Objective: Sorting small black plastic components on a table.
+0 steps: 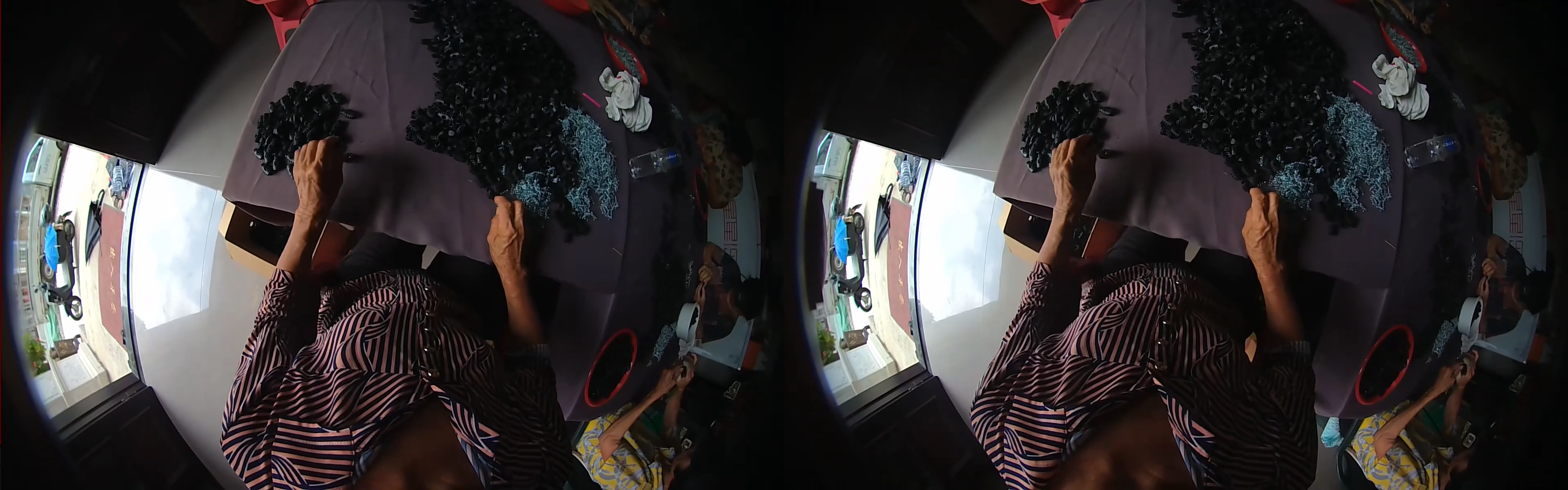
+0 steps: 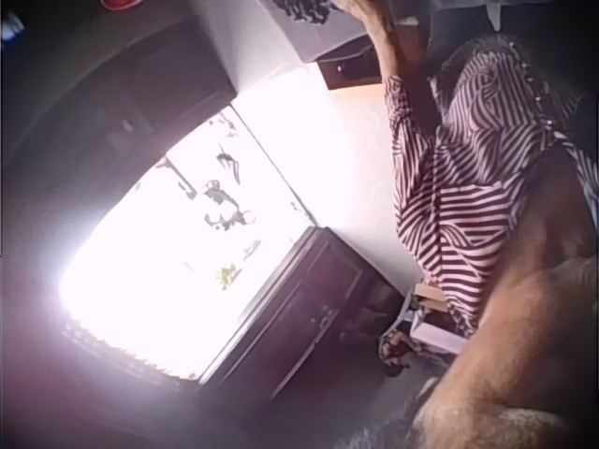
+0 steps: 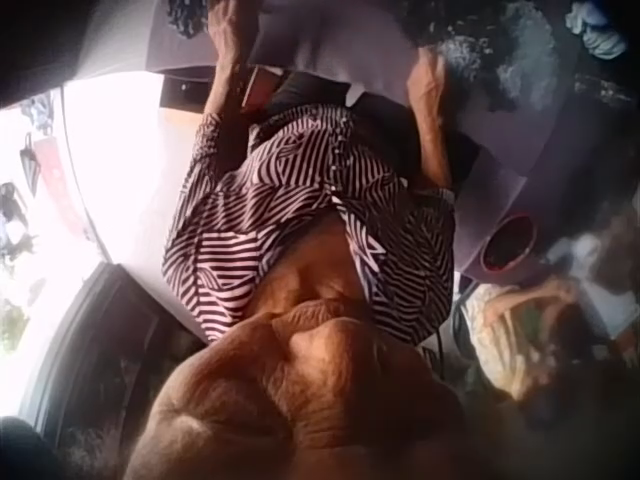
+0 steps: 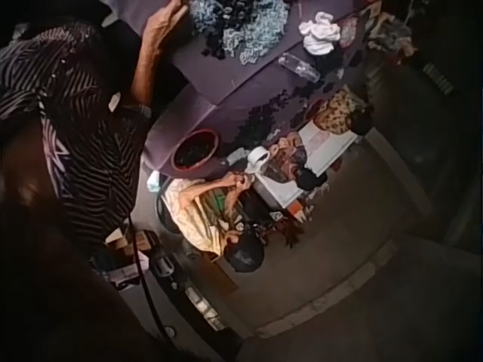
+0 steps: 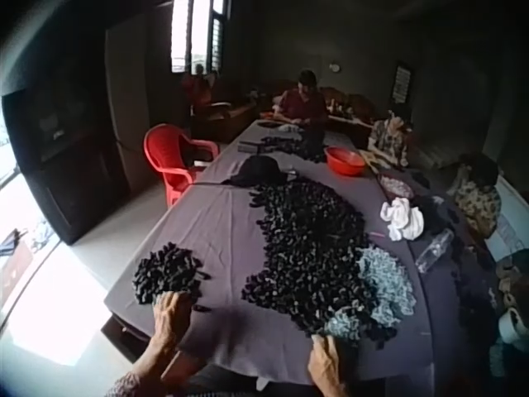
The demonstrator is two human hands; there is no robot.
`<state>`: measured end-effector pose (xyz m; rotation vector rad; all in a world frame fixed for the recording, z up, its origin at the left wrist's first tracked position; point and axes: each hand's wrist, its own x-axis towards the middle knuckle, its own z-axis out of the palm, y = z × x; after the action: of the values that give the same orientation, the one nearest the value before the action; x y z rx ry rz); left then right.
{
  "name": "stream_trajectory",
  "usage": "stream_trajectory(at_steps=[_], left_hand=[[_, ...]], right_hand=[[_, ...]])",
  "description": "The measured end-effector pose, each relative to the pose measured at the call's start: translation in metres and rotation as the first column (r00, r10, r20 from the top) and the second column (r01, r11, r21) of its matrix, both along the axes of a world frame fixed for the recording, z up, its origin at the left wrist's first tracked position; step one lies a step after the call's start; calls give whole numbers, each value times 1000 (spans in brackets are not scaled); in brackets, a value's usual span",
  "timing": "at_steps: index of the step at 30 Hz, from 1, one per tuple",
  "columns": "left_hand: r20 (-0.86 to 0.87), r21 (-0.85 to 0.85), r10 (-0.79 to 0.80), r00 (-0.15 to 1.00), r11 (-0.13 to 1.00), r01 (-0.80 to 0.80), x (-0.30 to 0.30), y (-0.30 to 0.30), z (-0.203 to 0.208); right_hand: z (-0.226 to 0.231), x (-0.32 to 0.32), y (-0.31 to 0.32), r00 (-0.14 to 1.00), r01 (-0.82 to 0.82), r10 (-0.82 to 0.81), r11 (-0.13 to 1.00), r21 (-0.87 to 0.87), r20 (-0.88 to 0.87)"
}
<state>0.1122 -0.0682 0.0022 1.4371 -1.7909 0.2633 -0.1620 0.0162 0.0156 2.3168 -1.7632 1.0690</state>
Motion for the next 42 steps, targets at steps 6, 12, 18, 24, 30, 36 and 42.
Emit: stream_trajectory(at_steps=[6, 12, 18, 24, 30, 36, 42], left_hand=[[112, 50, 122, 986, 990, -129, 18, -9, -8], [-14, 14, -225, 974, 974, 225, -40, 7, 10], [164, 137, -654, 739, 757, 639, -108, 20, 4], [149, 158, -657, 739, 753, 638, -139, 6, 0], [21, 200, -632, 775, 762, 616, -150, 3, -3], [-75, 181, -542, 837, 818, 546, -158, -1, -2], [-911, 177, -269, 314, 434, 883, -128, 8, 19]], right_hand=[[2, 3, 1, 994, 78, -73, 995, -56, 84], [9, 3, 9, 958, 159, -167, 986, 52, 235], [4, 3, 4, 954, 185, -187, 982, 33, 232], [1, 5, -1, 954, 165, -164, 986, 18, 252], [-1, 2, -1, 942, 174, -175, 984, 30, 287], [0, -3, 0, 965, 185, -198, 978, 91, 170], [7, 2, 5, 931, 186, -220, 972, 141, 291]])
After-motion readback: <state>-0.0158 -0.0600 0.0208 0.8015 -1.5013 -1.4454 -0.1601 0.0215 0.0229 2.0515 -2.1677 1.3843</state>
